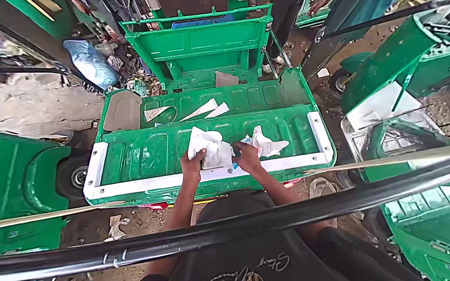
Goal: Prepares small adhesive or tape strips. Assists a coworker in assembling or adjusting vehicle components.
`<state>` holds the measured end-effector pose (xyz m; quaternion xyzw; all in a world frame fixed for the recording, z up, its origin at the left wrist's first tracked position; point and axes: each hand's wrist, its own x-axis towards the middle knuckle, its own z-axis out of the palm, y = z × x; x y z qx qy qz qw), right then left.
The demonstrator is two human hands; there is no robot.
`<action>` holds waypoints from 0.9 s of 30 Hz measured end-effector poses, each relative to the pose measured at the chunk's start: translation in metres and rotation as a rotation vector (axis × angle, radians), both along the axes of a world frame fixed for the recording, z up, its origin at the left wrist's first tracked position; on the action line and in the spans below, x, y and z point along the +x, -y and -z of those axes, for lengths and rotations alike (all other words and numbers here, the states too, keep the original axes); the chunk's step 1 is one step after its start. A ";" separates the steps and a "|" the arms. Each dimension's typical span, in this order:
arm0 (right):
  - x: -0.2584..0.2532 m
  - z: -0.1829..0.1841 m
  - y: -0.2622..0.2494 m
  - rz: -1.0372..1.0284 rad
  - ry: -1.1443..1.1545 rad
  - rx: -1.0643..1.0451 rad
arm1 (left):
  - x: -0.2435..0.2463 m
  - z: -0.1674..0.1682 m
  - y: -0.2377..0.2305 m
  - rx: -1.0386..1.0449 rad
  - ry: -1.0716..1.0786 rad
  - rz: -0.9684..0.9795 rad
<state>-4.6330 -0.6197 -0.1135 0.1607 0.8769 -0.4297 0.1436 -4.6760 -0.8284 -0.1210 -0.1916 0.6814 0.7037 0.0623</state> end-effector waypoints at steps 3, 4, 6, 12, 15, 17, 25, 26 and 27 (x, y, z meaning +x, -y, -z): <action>0.001 0.004 0.006 0.036 -0.073 -0.193 | -0.002 -0.004 -0.002 0.011 0.026 0.003; 0.000 0.008 0.009 0.032 -0.078 -0.281 | -0.001 -0.004 -0.003 0.003 0.011 0.019; 0.003 0.017 0.021 0.068 -0.073 -0.527 | 0.001 0.000 -0.003 0.006 -0.030 0.052; 0.007 0.017 0.044 0.313 0.005 -0.943 | 0.009 -0.001 -0.010 -0.022 -0.112 0.067; 0.010 0.024 0.045 0.261 -0.094 -0.914 | 0.014 0.000 -0.011 0.051 -0.043 -0.001; 0.011 0.027 0.047 0.230 -0.137 -0.779 | 0.015 -0.003 -0.013 0.128 0.028 -0.025; 0.012 0.021 0.062 0.250 -0.085 -0.580 | 0.023 -0.003 -0.025 0.089 -0.082 -0.087; 0.011 0.017 0.063 0.237 -0.103 -0.550 | 0.023 -0.004 -0.024 0.101 -0.087 -0.109; 0.010 0.015 0.065 0.227 -0.119 -0.527 | 0.022 -0.005 -0.024 0.110 -0.090 -0.130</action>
